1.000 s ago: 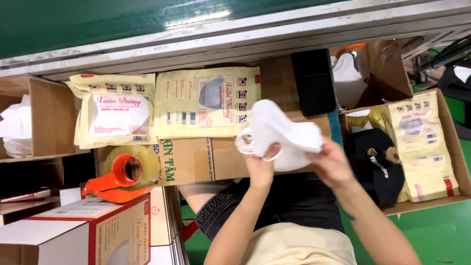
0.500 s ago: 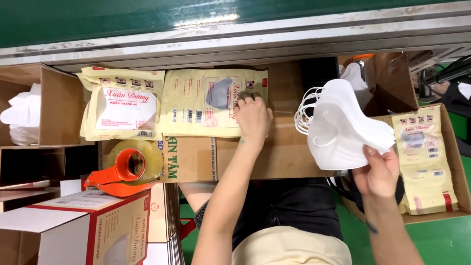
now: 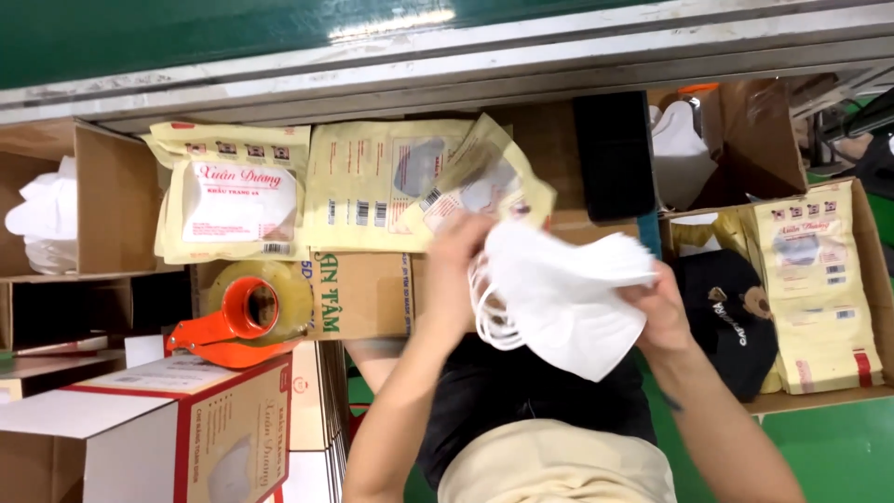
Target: Packing stacks of face masks into individual yellow bags and then placing those bags into cardboard shipping boxes.
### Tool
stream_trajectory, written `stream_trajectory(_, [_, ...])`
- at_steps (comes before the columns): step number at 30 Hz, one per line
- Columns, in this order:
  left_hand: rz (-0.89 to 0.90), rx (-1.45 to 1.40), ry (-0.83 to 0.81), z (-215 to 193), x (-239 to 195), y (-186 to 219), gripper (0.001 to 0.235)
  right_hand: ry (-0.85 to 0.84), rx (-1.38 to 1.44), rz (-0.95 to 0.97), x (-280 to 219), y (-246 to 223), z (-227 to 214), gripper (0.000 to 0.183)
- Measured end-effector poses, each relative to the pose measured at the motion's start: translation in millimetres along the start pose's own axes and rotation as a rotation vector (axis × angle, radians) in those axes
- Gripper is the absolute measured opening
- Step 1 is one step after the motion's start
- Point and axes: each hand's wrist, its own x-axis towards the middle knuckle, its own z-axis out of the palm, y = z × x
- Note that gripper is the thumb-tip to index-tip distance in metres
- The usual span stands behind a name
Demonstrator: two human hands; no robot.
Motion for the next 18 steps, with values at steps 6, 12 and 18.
stream_trajectory(6, [0.607,0.641,0.034,-4.3,-8.7,62.1,0.035,0.075,-0.288,0.205,-2.5,0.6,8.9,0.044])
stream_trajectory(12, [0.773,0.751,-0.043,-1.1,-27.4,42.6,0.044,0.033,-0.351,0.423,-8.1,10.7,-1.7,0.037])
stream_trajectory(18, [0.675,0.381,-0.290,67.3,-79.9,29.9,0.048,-0.001,-0.258,-0.053,-17.0,35.0,23.4,0.042])
